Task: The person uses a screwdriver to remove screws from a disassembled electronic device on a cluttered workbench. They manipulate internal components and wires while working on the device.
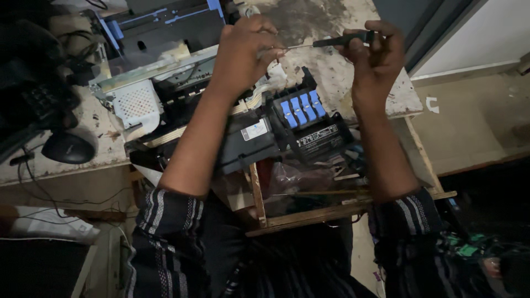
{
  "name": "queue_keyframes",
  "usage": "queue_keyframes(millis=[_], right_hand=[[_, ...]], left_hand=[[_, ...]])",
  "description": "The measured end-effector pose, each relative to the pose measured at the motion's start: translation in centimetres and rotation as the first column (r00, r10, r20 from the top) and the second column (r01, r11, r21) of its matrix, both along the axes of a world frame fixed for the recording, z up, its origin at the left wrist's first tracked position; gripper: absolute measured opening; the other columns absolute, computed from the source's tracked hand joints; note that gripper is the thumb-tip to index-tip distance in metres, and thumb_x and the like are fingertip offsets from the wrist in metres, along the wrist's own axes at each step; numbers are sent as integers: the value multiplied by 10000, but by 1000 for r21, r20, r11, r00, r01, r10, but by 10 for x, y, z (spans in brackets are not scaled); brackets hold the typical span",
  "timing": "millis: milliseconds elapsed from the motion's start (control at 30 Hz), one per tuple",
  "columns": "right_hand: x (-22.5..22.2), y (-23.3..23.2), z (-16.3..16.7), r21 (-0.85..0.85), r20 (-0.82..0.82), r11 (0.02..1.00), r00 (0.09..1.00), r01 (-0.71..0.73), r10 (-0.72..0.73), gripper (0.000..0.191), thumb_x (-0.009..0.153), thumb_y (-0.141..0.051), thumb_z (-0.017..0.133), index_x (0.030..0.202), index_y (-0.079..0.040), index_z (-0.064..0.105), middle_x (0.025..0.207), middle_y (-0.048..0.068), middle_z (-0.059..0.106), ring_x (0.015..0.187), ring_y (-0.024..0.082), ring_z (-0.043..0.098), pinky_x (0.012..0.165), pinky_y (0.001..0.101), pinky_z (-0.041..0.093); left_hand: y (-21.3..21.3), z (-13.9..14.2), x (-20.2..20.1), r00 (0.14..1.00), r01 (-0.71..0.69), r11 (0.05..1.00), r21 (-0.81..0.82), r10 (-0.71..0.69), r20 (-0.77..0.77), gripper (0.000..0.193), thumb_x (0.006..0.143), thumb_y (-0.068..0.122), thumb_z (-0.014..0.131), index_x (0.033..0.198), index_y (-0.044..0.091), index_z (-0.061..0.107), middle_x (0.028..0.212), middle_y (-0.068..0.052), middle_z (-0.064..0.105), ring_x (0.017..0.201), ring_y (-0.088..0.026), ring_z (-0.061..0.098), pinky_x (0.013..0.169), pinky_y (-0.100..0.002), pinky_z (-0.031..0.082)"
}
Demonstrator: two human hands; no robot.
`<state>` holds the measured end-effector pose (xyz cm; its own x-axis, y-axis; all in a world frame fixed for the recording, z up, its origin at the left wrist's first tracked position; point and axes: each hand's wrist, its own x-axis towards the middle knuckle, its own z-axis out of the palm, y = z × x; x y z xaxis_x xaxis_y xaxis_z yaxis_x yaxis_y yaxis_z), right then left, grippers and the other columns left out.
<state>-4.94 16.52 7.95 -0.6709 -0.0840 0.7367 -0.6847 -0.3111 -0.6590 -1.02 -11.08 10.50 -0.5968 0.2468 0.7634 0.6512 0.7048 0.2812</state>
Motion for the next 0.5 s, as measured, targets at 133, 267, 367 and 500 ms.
queue_keyframes(millis=[133,267,367,500], right_hand=[[-1,1,0,-1,-11,1000,1000,-8,7,295,1153,-72,697,1377,-37,509,1201,158,702,1069,195,722,956,361,659],[-2,2,2,57,-107,998,994,26,-20,247,1169,-83,667,1363,-49,519,1195,156,728,1089,200,737,971,370,680],[-1,0,1,19,-65,1000,998,-2,3,244,1156,-73,671,1344,-46,519,1226,125,701,1114,189,725,970,368,675],[0,-4,-4,-36,138,998,989,50,-45,199,1077,-55,691,1220,-39,553,1044,18,593,1020,186,735,917,377,684]], left_hand=[[2,1,1,999,-27,1000,-10,27,33,128,942,236,837,1016,166,761,1168,-2,666,1152,-233,618,901,-464,398],[3,0,-2,998,-37,998,-46,34,-53,144,935,271,836,1003,172,755,1188,-10,661,1157,-242,611,909,-481,395],[2,-1,-3,999,-27,999,-40,26,-46,135,937,256,831,1007,168,756,1185,-15,658,1158,-249,611,894,-479,393],[1,1,1,999,-30,999,-30,31,21,130,939,242,814,1017,162,749,1162,-12,662,1150,-249,614,897,-472,401]])
